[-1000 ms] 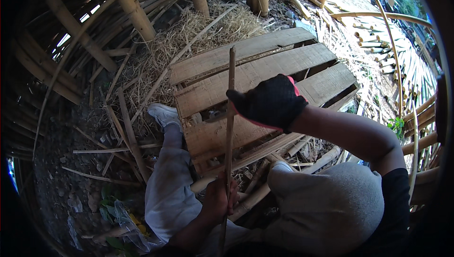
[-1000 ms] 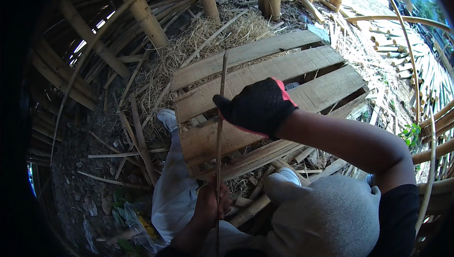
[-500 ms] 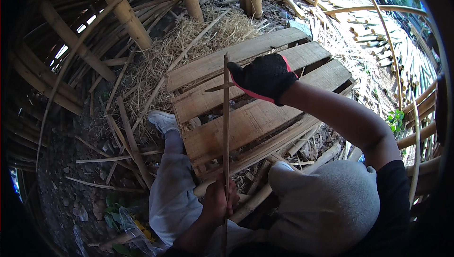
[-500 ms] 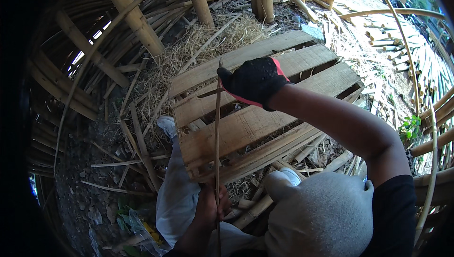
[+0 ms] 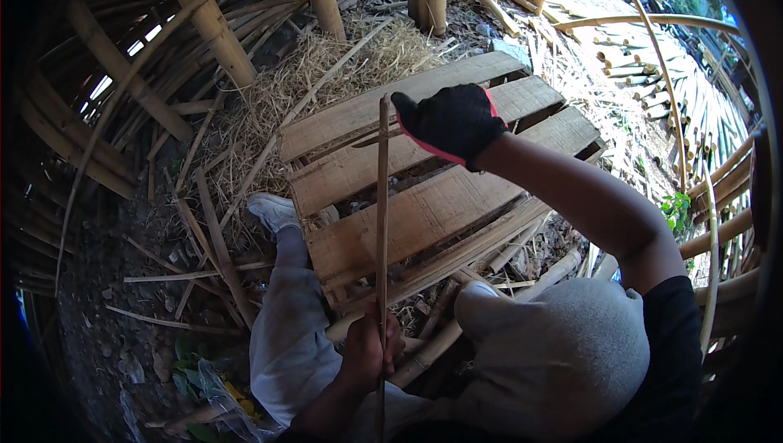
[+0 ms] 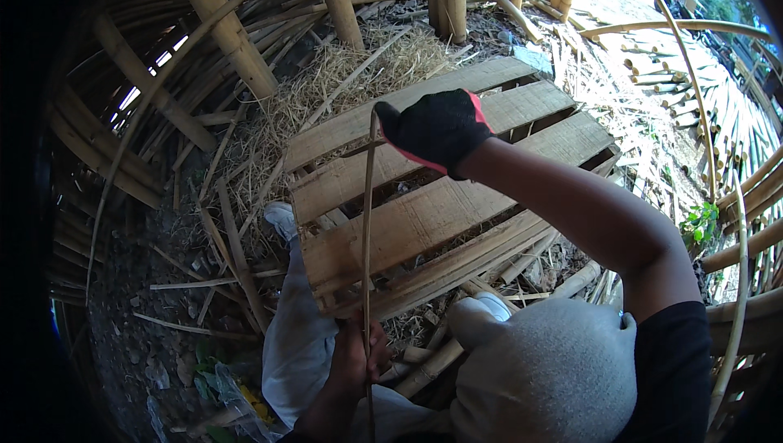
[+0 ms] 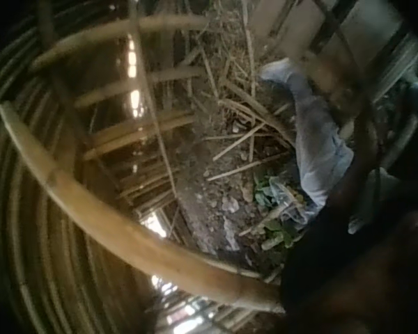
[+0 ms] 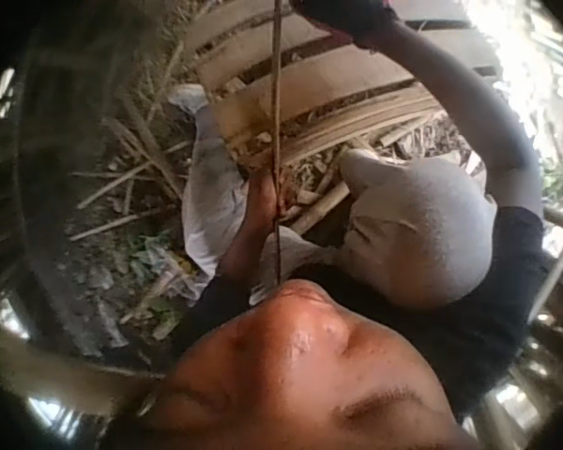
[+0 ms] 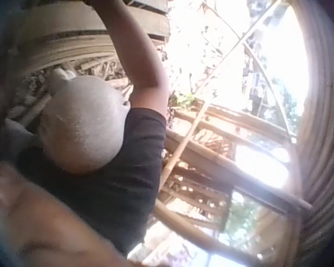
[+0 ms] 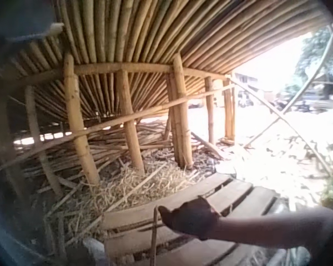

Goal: The person sits on the ground and uses a knife to shave and smooth a long bamboo stick, repeatedly scraping along its length to remove the outer layer.

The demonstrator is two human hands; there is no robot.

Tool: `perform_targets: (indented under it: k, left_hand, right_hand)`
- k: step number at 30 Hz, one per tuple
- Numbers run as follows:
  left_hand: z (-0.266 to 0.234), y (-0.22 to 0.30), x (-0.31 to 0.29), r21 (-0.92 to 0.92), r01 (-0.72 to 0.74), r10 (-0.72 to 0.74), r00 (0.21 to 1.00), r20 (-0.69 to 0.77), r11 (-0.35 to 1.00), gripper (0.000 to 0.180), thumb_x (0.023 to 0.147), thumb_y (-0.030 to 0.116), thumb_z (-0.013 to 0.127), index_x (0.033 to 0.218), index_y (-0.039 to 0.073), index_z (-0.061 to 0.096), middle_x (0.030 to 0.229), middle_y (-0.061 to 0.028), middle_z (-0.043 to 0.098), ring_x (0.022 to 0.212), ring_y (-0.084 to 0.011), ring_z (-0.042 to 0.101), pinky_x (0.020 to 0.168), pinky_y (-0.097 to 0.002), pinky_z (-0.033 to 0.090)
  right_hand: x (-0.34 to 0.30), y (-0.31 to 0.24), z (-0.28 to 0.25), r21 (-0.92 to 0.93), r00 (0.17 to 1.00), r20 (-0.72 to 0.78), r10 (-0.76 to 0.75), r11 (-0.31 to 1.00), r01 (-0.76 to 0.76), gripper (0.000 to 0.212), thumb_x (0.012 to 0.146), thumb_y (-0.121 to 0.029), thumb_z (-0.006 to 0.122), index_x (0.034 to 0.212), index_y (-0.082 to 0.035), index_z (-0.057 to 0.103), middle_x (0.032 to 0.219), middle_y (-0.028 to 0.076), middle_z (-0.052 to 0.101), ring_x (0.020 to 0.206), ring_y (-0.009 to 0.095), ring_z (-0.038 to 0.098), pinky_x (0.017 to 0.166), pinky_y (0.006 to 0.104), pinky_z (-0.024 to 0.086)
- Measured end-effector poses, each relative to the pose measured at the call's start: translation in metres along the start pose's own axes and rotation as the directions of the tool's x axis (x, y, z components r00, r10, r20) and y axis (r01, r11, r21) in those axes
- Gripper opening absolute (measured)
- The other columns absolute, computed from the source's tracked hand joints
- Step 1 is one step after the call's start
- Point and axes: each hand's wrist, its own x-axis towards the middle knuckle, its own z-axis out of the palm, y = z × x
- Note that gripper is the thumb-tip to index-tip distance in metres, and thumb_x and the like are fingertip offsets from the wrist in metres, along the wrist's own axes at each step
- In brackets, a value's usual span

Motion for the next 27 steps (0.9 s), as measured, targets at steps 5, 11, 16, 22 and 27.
perform_targets:
  k: [5,11,16,22,27]
  left_hand:
    - [0.0,-0.002,0.001,0.01,0.002,-0.002,1.0,-0.013,1.0,0.058,0.104,0.062,0.031,0.077,0.012,0.042,0.044,0.0005,0.033,0.032,-0.0111,0.032,0.031,-0.0256,0.025]
    - [-0.003,-0.005,0.003,-0.012,0.028,-0.029,0.999,-0.021,1.0,0.059,0.104,0.062,0.03,0.076,0.012,0.042,0.043,0.0001,0.033,0.031,-0.0118,0.031,0.031,-0.0265,0.025]
    - [-0.002,-0.005,0.003,-0.021,0.028,-0.028,1.0,0.005,0.999,0.059,0.103,0.064,0.03,0.076,0.012,0.041,0.044,-0.0004,0.033,0.032,-0.0117,0.031,0.033,-0.0269,0.026]
    - [0.0,0.001,-0.004,0.031,0.03,-0.029,0.999,-0.037,0.999,0.059,0.103,0.063,0.03,0.077,0.011,0.043,0.045,-0.0005,0.034,0.033,-0.0108,0.032,0.034,-0.0263,0.026]
    - [0.007,0.001,-0.004,0.115,0.001,0.006,0.998,-0.058,0.993,0.058,0.105,0.06,0.027,0.083,0.01,0.047,0.048,-0.0005,0.038,0.036,-0.0099,0.035,0.037,-0.0257,0.03]
  right_hand:
    - [-0.033,-0.034,0.006,-0.004,0.954,-0.178,-0.242,0.969,0.245,0.044,0.103,-0.045,0.043,0.091,-0.013,0.071,0.06,0.008,0.066,0.048,0.031,0.063,0.048,0.0448,0.05]
    - [0.0,0.003,-0.007,-0.094,0.996,-0.002,-0.087,0.992,0.087,0.046,0.105,-0.046,0.036,0.098,-0.015,0.07,0.058,0.008,0.065,0.052,0.029,0.065,0.049,0.0402,0.05]
    - [0.001,0.007,0.005,-0.197,0.982,-0.072,-0.173,0.968,0.156,0.044,0.105,-0.046,0.036,0.106,-0.019,0.071,0.058,0.005,0.065,0.049,0.027,0.063,0.046,0.0411,0.048]
    - [-0.041,-0.06,-0.015,0.0,0.955,0.269,-0.123,0.992,0.128,0.049,0.103,-0.053,0.037,0.099,-0.021,0.074,0.066,0.008,0.07,0.062,0.031,0.07,0.057,0.0427,0.055]
    - [-0.036,-0.02,0.008,0.068,0.998,0.038,-0.045,0.997,0.042,0.031,0.099,-0.045,0.053,0.102,-0.021,0.072,0.056,0.005,0.064,0.043,0.026,0.06,0.041,0.0416,0.046]
